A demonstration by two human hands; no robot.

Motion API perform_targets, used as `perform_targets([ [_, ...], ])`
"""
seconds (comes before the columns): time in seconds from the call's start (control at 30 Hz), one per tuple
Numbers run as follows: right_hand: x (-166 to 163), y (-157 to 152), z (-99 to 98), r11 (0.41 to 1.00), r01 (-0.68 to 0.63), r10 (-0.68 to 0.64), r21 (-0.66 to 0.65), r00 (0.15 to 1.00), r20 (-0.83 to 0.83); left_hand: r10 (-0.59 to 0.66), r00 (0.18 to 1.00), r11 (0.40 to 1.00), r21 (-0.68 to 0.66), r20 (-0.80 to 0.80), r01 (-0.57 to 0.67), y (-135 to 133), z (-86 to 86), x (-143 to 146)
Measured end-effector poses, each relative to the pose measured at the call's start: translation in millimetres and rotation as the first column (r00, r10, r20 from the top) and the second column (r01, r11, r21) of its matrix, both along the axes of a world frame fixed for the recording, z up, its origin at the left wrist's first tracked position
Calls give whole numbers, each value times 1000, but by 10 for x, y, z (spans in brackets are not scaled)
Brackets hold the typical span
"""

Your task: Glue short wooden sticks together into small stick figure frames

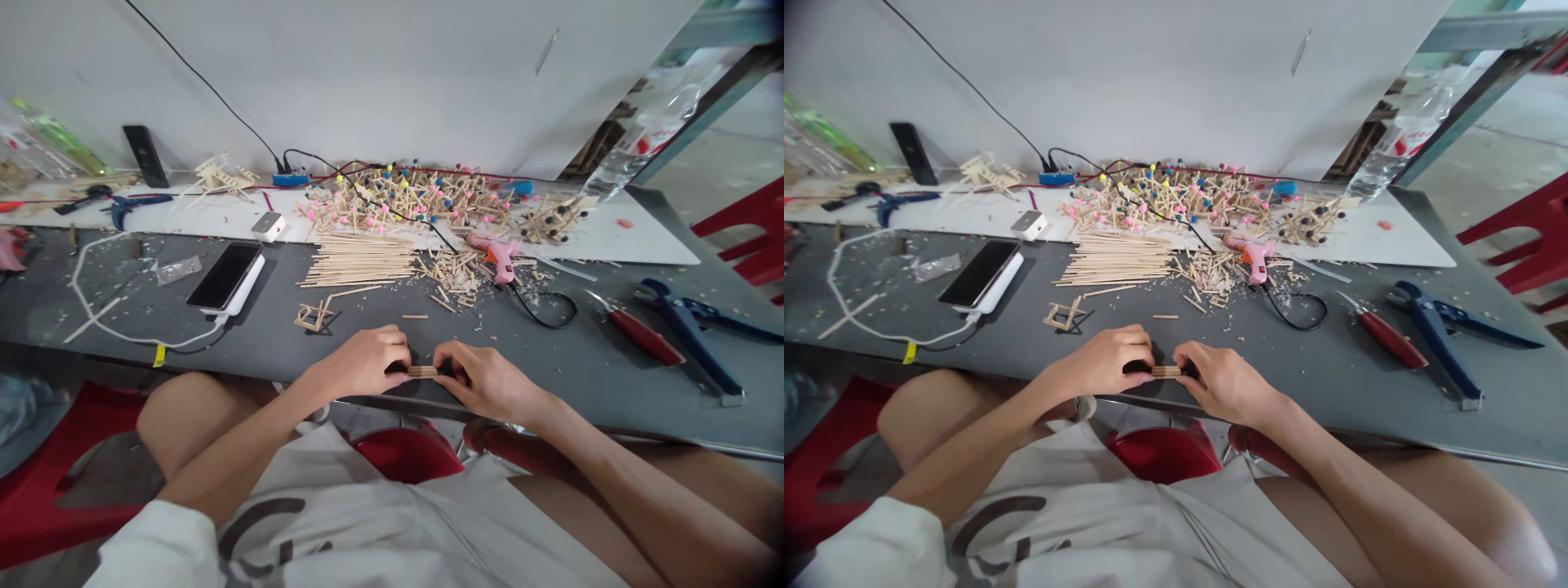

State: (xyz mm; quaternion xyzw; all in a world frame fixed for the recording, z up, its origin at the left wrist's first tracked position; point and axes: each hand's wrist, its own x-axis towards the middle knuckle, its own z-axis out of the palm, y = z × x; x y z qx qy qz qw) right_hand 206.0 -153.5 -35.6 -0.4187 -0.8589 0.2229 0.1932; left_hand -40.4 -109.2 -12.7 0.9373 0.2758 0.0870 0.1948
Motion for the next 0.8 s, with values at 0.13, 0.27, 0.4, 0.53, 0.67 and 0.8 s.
perform_targets([
  [0.13, -7, -1, 18, 999, 21, -22, -41, 999, -25, -1, 1000, 1000, -4, 8, 1, -2, 5, 5],
  [0.27, -6, 11, 20, 995, 31, -38, -93, 997, -70, 0, 1000, 1000, -3, 15, 0, -1, 15, 0],
  [0.4, -3, 21, 36, 985, 38, -56, -168, 993, -102, 2, 1000, 1000, -16, 29, -2, -2, 18, -17],
  [0.53, -15, 37, 41, 972, 29, -69, -233, 984, -166, 3, 999, 1000, -28, 50, -2, 17, 11, -39],
  [0.67, -38, 75, 18, 962, 80, -138, -260, 967, -214, 67, 996, 998, -23, 53, -66, 75, -14, -62],
  [0.8, -51, 100, -2, 957, 174, -225, -231, 949, -220, 138, 989, 990, 8, 45, -138, 99, -31, -62],
])
